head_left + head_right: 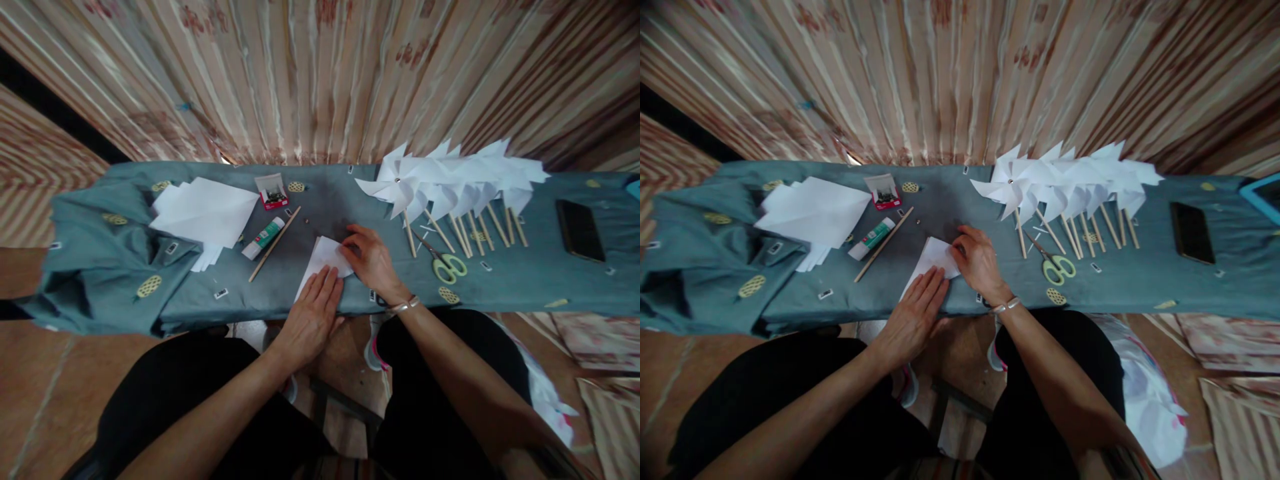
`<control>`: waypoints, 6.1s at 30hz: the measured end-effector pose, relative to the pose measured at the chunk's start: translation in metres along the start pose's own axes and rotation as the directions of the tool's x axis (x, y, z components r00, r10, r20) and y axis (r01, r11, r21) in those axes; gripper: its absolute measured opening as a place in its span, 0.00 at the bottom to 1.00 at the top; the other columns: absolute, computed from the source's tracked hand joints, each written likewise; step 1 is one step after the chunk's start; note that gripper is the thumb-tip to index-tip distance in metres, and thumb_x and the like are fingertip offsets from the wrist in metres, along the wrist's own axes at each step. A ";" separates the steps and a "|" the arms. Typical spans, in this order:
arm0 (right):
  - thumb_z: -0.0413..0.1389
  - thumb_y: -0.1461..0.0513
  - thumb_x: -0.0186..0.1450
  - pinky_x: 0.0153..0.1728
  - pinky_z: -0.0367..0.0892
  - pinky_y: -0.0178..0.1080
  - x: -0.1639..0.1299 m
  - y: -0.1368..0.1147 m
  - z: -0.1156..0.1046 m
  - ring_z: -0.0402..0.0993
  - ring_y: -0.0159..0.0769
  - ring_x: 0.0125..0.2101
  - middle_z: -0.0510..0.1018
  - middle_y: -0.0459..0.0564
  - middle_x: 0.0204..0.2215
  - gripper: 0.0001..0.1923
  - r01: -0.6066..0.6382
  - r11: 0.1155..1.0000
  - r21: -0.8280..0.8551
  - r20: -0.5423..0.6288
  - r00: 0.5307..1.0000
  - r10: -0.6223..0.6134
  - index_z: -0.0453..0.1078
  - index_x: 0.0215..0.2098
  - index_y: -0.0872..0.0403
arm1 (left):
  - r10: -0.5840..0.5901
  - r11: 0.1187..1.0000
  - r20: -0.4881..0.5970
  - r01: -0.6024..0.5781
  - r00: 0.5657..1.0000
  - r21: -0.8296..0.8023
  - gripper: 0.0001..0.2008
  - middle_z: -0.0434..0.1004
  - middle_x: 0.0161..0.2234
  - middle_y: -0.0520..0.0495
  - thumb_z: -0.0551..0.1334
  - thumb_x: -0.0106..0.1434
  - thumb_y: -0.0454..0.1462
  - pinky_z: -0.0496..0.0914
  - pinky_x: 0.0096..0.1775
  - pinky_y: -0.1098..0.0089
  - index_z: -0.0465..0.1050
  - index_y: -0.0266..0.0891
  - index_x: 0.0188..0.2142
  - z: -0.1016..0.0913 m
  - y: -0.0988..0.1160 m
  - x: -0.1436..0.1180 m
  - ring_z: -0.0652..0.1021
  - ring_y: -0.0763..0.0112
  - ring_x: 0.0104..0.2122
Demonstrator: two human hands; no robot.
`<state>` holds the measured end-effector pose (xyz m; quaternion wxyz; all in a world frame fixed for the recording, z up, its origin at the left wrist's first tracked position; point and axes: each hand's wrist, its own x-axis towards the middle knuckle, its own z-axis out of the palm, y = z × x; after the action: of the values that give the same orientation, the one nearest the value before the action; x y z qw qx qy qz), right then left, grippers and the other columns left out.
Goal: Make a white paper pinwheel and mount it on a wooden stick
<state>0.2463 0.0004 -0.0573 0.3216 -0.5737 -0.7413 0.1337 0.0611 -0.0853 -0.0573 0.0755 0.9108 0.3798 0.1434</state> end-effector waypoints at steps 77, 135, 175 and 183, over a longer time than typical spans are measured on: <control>0.49 0.55 0.68 0.62 0.50 0.59 -0.044 0.036 -0.029 0.50 0.55 0.67 0.57 0.69 0.66 0.33 -0.269 0.921 -0.282 -0.153 0.960 0.233 0.51 0.67 0.60 | -0.018 0.997 0.064 0.013 0.998 0.077 0.35 0.54 0.68 0.26 0.59 0.63 0.35 0.56 0.64 0.46 0.51 0.25 0.67 0.006 -0.004 -0.001 0.49 0.47 0.70; 0.54 0.51 0.66 0.54 0.69 0.52 -0.031 0.034 -0.062 0.75 0.48 0.52 0.78 0.57 0.52 0.21 -0.236 0.907 0.348 -0.220 0.920 0.323 0.72 0.52 0.52 | -0.450 0.816 -0.026 0.399 0.893 -0.419 0.18 0.83 0.36 0.45 0.53 0.67 0.41 0.70 0.35 0.70 0.79 0.37 0.45 -0.049 -0.021 0.067 0.79 0.66 0.33; 0.67 0.44 0.51 0.25 0.62 0.34 -0.029 0.003 -0.067 0.66 0.28 0.23 0.76 0.44 0.22 0.22 -0.473 0.329 0.817 0.340 0.857 0.388 0.78 0.28 0.53 | -0.454 -0.192 0.545 0.520 0.705 -0.832 0.15 0.80 0.23 0.47 0.73 0.44 0.46 0.65 0.25 0.72 0.81 0.36 0.25 -0.026 0.010 0.084 0.74 0.72 0.20; 0.71 0.50 0.45 0.26 0.63 0.34 -0.025 0.001 -0.055 0.66 0.27 0.23 0.75 0.42 0.22 0.18 -0.454 0.288 0.843 0.300 0.843 0.447 0.75 0.24 0.52 | -0.374 -0.092 0.595 0.610 0.712 -0.787 0.15 0.77 0.20 0.48 0.71 0.46 0.47 0.61 0.21 0.74 0.79 0.36 0.23 -0.023 0.019 0.080 0.71 0.74 0.18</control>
<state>0.2848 -0.0321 -0.0246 0.5203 -0.4988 -0.3646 0.5896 0.1203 -0.0405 -0.0142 0.7215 0.4330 0.4902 0.2272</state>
